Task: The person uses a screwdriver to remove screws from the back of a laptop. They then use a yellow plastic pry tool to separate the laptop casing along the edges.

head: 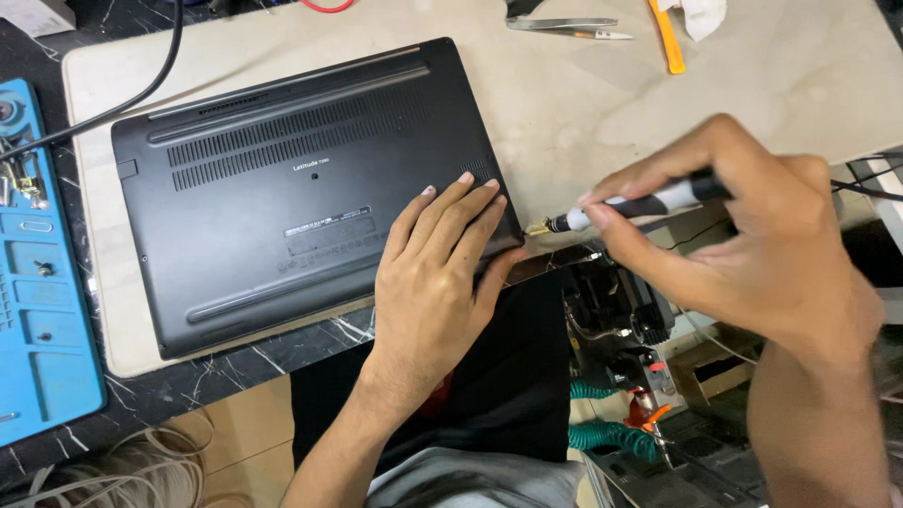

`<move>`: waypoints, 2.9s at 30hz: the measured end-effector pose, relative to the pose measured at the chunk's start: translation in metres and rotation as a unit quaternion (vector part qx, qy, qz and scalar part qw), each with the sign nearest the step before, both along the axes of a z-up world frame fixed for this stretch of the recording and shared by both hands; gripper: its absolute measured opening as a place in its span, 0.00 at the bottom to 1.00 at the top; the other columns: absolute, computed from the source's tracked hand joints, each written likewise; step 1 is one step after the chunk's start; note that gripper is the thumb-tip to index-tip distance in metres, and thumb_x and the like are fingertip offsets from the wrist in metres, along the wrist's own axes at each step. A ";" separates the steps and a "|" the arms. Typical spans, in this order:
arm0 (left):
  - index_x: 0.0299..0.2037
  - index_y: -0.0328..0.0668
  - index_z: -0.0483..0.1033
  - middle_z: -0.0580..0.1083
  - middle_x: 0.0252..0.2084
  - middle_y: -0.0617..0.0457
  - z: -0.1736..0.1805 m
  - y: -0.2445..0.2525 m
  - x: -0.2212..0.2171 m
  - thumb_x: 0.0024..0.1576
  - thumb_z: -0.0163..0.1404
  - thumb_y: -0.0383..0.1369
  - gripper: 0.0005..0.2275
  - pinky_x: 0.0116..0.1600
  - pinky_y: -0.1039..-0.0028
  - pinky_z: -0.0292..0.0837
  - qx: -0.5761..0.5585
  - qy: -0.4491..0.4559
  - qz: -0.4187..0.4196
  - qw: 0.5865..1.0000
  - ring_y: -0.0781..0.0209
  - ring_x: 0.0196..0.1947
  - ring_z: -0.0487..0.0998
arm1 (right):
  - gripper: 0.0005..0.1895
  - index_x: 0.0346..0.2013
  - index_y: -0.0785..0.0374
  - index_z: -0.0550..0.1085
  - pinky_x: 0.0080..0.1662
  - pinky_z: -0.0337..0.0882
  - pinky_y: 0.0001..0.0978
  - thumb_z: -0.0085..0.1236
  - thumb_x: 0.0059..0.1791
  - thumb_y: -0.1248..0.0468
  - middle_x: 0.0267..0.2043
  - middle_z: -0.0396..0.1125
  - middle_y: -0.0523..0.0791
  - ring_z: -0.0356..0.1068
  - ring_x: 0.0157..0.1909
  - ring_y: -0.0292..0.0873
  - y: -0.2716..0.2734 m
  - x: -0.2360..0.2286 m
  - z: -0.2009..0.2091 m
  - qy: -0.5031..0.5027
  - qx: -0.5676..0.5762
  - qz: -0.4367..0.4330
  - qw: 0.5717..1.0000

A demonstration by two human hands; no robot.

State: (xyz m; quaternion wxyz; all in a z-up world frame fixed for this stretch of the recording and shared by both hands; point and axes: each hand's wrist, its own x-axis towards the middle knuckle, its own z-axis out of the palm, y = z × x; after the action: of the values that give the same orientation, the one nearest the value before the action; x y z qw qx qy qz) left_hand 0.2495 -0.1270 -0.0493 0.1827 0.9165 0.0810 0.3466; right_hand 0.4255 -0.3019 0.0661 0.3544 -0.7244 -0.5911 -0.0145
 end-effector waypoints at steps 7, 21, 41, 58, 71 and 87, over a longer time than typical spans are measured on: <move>0.63 0.33 0.82 0.81 0.68 0.44 0.001 0.002 0.000 0.70 0.66 0.36 0.17 0.80 0.49 0.71 -0.003 -0.009 -0.013 1.000 0.45 0.74 0.78 | 0.25 0.34 0.56 0.77 0.29 0.52 0.40 0.72 0.70 0.48 0.13 0.50 0.40 0.51 0.18 0.42 0.034 0.017 0.026 -0.263 -0.137 0.024 0.955; 0.58 0.40 0.83 0.82 0.66 0.49 0.005 0.003 -0.003 0.72 0.61 0.32 0.09 0.80 0.47 0.68 -0.040 0.001 -0.039 0.998 0.45 0.75 0.77 | 0.19 0.55 0.58 0.73 0.20 0.69 0.39 0.65 0.58 0.50 0.46 0.83 0.35 0.68 0.08 0.42 0.023 0.017 0.029 -0.092 -0.290 0.050 0.951; 0.60 0.32 0.77 0.88 0.48 0.51 0.076 0.030 0.049 0.72 0.50 0.29 0.11 0.57 0.71 0.87 -0.339 0.066 -0.287 0.893 0.59 0.52 0.93 | 0.22 0.72 0.61 0.74 0.38 0.73 0.37 0.57 0.63 0.61 0.54 0.80 0.42 0.77 0.35 0.42 0.034 0.034 0.027 -0.057 -0.193 0.081 0.976; 0.52 0.33 0.82 0.88 0.42 0.51 0.067 0.025 0.042 0.69 0.59 0.27 0.06 0.50 0.72 0.89 -0.305 -0.002 -0.271 0.913 0.60 0.40 0.92 | 0.17 0.70 0.58 0.75 0.30 0.65 0.45 0.54 0.69 0.56 0.30 0.72 0.40 0.71 0.27 0.47 0.031 0.026 0.021 -0.230 -0.141 0.061 0.961; 0.69 0.26 0.70 0.73 0.66 0.36 0.063 0.012 0.038 0.66 0.60 0.17 0.21 0.74 0.56 0.79 -0.226 0.029 -0.233 0.945 0.37 0.67 0.81 | 0.20 0.77 0.60 0.76 0.32 0.67 0.50 0.47 0.71 0.65 0.25 0.69 0.44 0.69 0.26 0.56 0.035 0.010 0.022 -0.278 -0.087 0.045 0.956; 0.71 0.25 0.61 0.71 0.63 0.31 0.069 0.005 0.042 0.57 0.61 0.18 0.32 0.61 0.45 0.78 -0.226 0.021 -0.144 0.963 0.26 0.63 0.77 | 0.23 0.74 0.66 0.82 0.34 0.64 0.47 0.51 0.66 0.71 0.22 0.65 0.42 0.64 0.24 0.51 0.036 -0.007 0.017 -0.283 -0.034 0.033 0.958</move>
State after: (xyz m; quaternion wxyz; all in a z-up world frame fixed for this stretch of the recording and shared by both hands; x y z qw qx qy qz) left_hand 0.2911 -0.1215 0.0194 0.4308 0.8607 0.0284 0.2697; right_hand 0.4185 -0.2659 0.0827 0.1481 -0.6824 -0.6910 -0.1866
